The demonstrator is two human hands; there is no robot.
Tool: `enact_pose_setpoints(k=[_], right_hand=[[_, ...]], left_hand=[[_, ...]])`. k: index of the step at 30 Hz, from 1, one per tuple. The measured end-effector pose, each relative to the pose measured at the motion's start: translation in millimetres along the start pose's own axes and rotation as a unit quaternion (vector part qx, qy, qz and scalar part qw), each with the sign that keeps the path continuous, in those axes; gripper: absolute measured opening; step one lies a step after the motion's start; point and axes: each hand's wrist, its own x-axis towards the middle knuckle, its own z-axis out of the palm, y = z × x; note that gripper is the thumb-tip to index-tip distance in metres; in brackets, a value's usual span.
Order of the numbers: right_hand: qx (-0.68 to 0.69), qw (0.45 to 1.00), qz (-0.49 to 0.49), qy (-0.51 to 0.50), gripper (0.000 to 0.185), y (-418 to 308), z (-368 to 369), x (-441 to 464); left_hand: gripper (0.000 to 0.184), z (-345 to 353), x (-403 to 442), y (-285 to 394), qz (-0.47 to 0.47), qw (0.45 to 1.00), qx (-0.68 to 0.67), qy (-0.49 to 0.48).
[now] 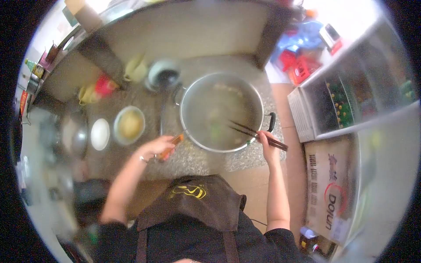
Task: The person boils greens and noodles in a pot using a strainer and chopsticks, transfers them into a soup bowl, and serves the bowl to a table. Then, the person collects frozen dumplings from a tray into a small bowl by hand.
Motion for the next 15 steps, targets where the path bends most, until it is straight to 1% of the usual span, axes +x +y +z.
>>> enact_pose_setpoints(k=[1, 2, 3, 4, 5, 7, 8, 9, 10, 11, 12, 13, 14, 15], right_hand=[[-0.006, 1.0, 0.01, -0.01, 0.028, 0, -6, -2], [0.004, 0.999, 0.025, -0.026, 0.028, -3, -11, -4], [0.005, 0.999, 0.026, -0.02, 0.028, -7, -14, -6], [0.021, 0.999, 0.04, -0.004, 0.027, -13, -16, -9], [0.036, 0.998, 0.055, 0.012, 0.026, -14, -18, -11], [0.044, 0.998, 0.039, 0.037, 0.024, -11, -25, -11], [0.035, 0.997, 0.03, 0.054, 0.024, -20, -27, -13], [0.025, 0.997, 0.022, 0.07, 0.023, -25, -29, -16], [0.007, 0.996, 0.032, 0.078, 0.019, -23, -30, -17], [-0.083, 0.994, 0.022, 0.064, 0.017, -21, -29, -18], [-0.155, 0.986, -0.004, 0.058, 0.016, -24, -29, -20], [-0.227, 0.972, -0.032, 0.051, 0.015, -37, -20, -23], [-0.279, 0.954, -0.086, 0.066, 0.013, -40, -14, -25], [-0.293, 0.948, -0.102, 0.065, 0.014, -49, -9, -25]], left_hand=[[0.019, -1, 1, -6, 0.0, 1.0, 0.005, -0.003], [0.02, -1, 1, -12, 0.009, 0.999, -0.033, 0.006], [0.02, 1, 0, -16, 0.018, 0.997, -0.072, 0.015], [0.025, 3, -2, -18, 0.018, 0.992, -0.123, 0.009], [0.025, 5, -2, -20, 0.017, 0.993, -0.119, 0.005], [0.029, 9, 0, -20, 0.033, 0.997, -0.056, 0.042], [0.035, 14, -2, -15, 0.035, 0.997, -0.04, 0.055], [0.035, 18, -5, -7, 0.031, 0.998, -0.038, 0.05], [0.042, 20, -8, 4, 0.026, 0.997, 0.034, 0.059], [0.05, 23, -11, 16, 0.021, 0.992, 0.106, 0.068], [0.051, 28, -13, 29, 0.021, 0.983, 0.169, 0.07], [0.051, 35, -15, 42, 0.021, 0.983, 0.17, 0.069], [0.048, 42, -17, 54, 0.036, 0.967, 0.245, 0.056], [0.045, 48, -14, 62, 0.05, 0.945, 0.319, 0.044]])
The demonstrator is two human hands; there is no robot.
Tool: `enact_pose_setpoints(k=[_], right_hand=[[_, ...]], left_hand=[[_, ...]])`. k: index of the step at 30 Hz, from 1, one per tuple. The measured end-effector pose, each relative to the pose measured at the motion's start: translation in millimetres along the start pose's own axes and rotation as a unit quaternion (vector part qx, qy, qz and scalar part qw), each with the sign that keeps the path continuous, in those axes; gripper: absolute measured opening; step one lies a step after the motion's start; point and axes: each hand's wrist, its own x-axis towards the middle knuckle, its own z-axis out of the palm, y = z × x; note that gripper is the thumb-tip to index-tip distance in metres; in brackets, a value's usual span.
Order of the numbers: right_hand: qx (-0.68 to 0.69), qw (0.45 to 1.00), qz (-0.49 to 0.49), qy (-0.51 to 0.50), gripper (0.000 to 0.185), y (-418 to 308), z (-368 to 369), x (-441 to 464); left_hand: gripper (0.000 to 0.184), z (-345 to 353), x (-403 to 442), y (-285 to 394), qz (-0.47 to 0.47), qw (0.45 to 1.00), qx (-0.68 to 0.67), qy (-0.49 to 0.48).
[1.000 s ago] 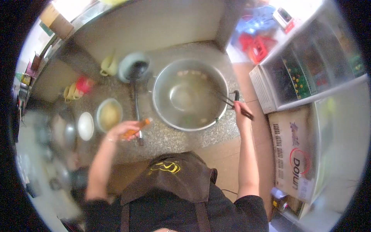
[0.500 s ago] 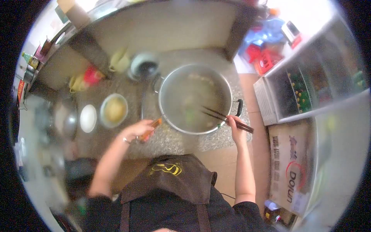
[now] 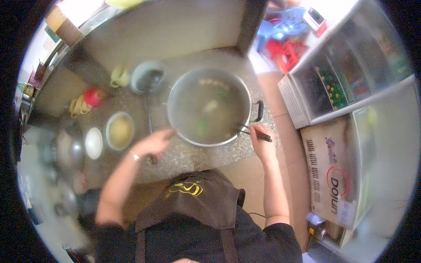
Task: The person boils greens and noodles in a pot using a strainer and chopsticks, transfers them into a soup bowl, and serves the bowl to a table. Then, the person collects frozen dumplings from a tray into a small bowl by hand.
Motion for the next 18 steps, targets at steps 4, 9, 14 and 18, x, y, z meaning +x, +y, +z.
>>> enact_pose_setpoints(k=[4, 9, 14, 18], right_hand=[[0.049, 0.996, 0.068, 0.008, 0.016, -26, -18, -2], [0.107, 0.987, 0.086, 0.079, 0.019, -13, -43, -13], [0.291, 0.934, 0.144, 0.151, 0.02, -3, -72, -21], [0.285, 0.932, 0.138, 0.176, 0.021, 4, -75, -18]], left_hand=[[0.039, 6, 24, 22, -0.027, 0.99, 0.112, -0.082], [0.032, 5, 47, -14, -0.05, 0.966, -0.164, -0.196], [0.028, 1, 22, -50, -0.047, 0.903, -0.37, -0.214], [0.021, 16, 3, -25, -0.078, 0.861, -0.495, -0.088]])
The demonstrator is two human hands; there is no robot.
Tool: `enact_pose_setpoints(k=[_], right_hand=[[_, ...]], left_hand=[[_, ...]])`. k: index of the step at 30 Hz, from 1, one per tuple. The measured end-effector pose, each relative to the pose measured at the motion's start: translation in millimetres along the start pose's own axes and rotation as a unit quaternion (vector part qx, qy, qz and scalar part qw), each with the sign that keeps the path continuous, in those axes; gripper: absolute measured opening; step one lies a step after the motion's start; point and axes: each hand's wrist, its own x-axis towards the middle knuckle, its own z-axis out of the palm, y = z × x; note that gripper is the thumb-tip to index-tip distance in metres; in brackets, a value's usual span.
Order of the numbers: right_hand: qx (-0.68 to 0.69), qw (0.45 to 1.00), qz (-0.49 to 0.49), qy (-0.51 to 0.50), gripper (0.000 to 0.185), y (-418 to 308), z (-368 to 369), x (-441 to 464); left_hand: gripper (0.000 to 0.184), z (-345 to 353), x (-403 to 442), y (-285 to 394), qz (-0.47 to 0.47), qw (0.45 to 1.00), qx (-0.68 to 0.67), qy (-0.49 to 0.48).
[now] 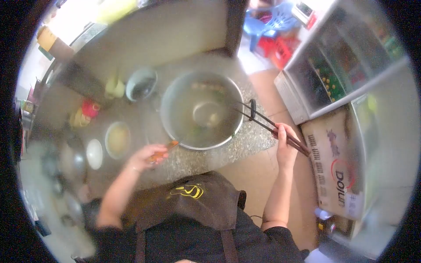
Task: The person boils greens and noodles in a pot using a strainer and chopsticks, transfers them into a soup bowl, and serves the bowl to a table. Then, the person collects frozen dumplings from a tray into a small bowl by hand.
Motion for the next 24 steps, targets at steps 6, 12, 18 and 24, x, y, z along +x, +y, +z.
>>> enact_pose_setpoints(k=[6, 12, 18, 24], right_hand=[[0.052, 0.998, -0.008, -0.016, 0.021, 3, 21, 7], [0.007, 0.999, -0.044, -0.011, 0.021, -7, 27, 3], [0.045, 0.999, 0.004, 0.01, 0.021, 2, 19, -5], [0.037, 0.999, -0.004, 0.015, 0.022, 15, 11, -11]], left_hand=[[0.013, 21, 69, 8, 0.039, 0.997, -0.019, 0.056], [0.011, 69, 130, 26, 0.036, 0.99, -0.123, 0.055], [0.018, 55, 173, 29, -0.039, 0.904, -0.413, -0.105], [0.024, 44, 141, 35, 0.068, 0.882, -0.461, -0.068]])
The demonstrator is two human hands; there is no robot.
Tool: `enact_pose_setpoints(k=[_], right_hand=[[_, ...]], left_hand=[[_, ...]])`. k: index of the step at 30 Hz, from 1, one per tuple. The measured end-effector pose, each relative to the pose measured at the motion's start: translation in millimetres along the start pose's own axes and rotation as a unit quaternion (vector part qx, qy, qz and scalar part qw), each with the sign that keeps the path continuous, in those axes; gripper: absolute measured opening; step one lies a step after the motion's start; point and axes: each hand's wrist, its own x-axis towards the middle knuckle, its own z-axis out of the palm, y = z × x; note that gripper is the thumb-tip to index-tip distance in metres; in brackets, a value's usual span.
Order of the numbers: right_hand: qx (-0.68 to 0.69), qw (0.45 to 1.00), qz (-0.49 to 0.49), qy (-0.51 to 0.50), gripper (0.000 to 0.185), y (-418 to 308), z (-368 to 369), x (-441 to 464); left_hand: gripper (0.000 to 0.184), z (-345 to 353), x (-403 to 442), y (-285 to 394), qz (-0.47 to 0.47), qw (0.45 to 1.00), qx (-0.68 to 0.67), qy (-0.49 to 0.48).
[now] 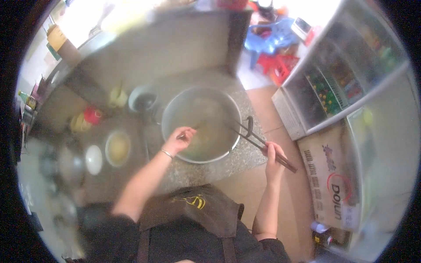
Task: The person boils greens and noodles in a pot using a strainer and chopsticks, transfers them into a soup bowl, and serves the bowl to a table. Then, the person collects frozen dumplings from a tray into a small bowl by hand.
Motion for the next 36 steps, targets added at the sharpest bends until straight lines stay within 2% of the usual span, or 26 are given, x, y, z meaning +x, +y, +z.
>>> enact_pose_setpoints(k=[2, 3, 5, 6, 8, 9, 12, 16, 18, 22, 26, 28, 31, 34, 36], right_hand=[[-0.003, 1.0, -0.003, -0.005, 0.022, -2, 3, -1], [0.003, 1.0, 0.006, -0.013, 0.022, -4, 6, -2], [0.01, 0.999, 0.012, -0.028, 0.022, -6, 11, -3], [0.013, 0.999, 0.01, -0.034, 0.022, -6, 13, -4], [0.016, 0.999, 0.007, -0.046, 0.022, -8, 19, -4], [0.019, 0.999, 0.009, -0.047, 0.022, -10, 21, -5], [0.031, 0.998, 0.004, -0.052, 0.023, -16, 27, -7], [0.038, 0.998, -0.009, -0.046, 0.024, -12, 21, -8], [0.014, 0.999, -0.023, -0.02, 0.026, -14, 16, -8], [0.046, 0.999, -0.019, -0.013, 0.026, -10, 9, -7], [0.056, 0.995, 0.071, -0.035, 0.024, 35, 19, -13], [0.114, 0.982, 0.144, -0.039, 0.027, 68, 40, -26], [0.287, 0.925, 0.247, 0.005, 0.03, 111, 72, -49], [0.386, 0.895, 0.218, 0.047, 0.029, 119, 88, -60], [0.403, 0.89, 0.21, 0.047, 0.029, 111, 85, -61]], left_hand=[[0.017, -18, 10, 20, -0.056, 0.998, -0.022, -0.027], [0.017, -24, 15, 27, -0.052, 0.998, -0.025, -0.03], [0.012, -24, 12, 36, -0.061, 0.989, 0.13, -0.014], [0.012, -28, 10, 35, -0.056, 0.99, 0.127, -0.017], [0.008, -16, -13, 20, 0.029, 0.942, 0.329, 0.054], [0.01, -11, -23, 17, 0.036, 0.917, 0.39, 0.071], [0.007, -22, -35, 20, 0.021, 0.893, 0.449, 0.025], [0.009, -26, -79, 16, 0.056, 0.89, 0.451, 0.03], [0.01, -40, -103, 22, 0.034, 0.891, 0.453, 0.004], [0.014, -63, -165, 23, 0.058, 0.89, 0.45, -0.045], [0.026, -68, -227, 21, 0.042, 0.884, 0.463, -0.054], [0.031, -69, -251, 18, 0.034, 0.891, 0.447, -0.067], [0.035, -70, -277, 15, 0.035, 0.889, 0.451, -0.067], [0.031, -80, -290, 20, 0.034, 0.886, 0.458, -0.067], [0.028, -87, -298, 23, 0.029, 0.884, 0.462, -0.067]])
